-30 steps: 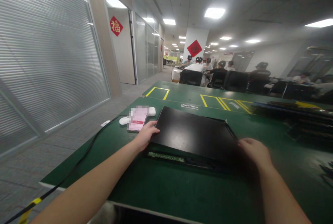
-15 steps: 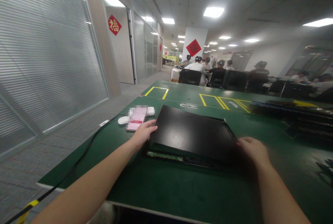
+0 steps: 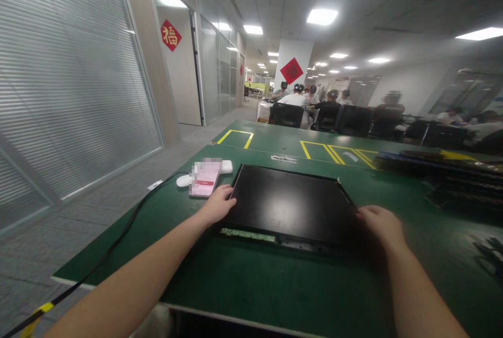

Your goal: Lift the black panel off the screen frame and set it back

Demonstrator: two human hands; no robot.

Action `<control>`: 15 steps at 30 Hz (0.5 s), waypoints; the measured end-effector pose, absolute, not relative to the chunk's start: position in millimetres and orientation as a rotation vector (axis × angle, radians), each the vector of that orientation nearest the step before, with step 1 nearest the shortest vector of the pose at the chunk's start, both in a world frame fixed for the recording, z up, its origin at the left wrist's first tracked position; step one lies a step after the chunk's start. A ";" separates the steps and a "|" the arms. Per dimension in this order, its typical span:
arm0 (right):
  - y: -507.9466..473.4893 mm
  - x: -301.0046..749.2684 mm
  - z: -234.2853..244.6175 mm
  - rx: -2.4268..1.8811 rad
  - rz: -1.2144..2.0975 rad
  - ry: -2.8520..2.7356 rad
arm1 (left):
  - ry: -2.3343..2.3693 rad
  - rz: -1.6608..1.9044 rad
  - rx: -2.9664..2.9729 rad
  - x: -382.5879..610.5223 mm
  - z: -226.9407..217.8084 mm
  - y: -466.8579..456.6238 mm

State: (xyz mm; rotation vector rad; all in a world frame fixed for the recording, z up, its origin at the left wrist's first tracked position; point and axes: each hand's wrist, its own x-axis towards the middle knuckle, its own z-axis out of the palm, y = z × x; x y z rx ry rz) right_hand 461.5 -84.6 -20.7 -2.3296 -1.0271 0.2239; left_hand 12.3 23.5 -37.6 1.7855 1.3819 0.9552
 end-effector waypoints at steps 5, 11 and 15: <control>-84.3 461.7 -20.5 -2.317 0.218 -1.016 | 1.466 0.912 1.857 12.7 -45.5 27.3; -83.5 464.9 -24.4 -2.319 0.188 -1.022 | 1.504 0.889 1.907 12.8 -55.2 31.7; -82.7 468.1 -27.8 -2.308 0.188 -1.047 | 1.518 0.854 1.962 12.5 -56.9 32.1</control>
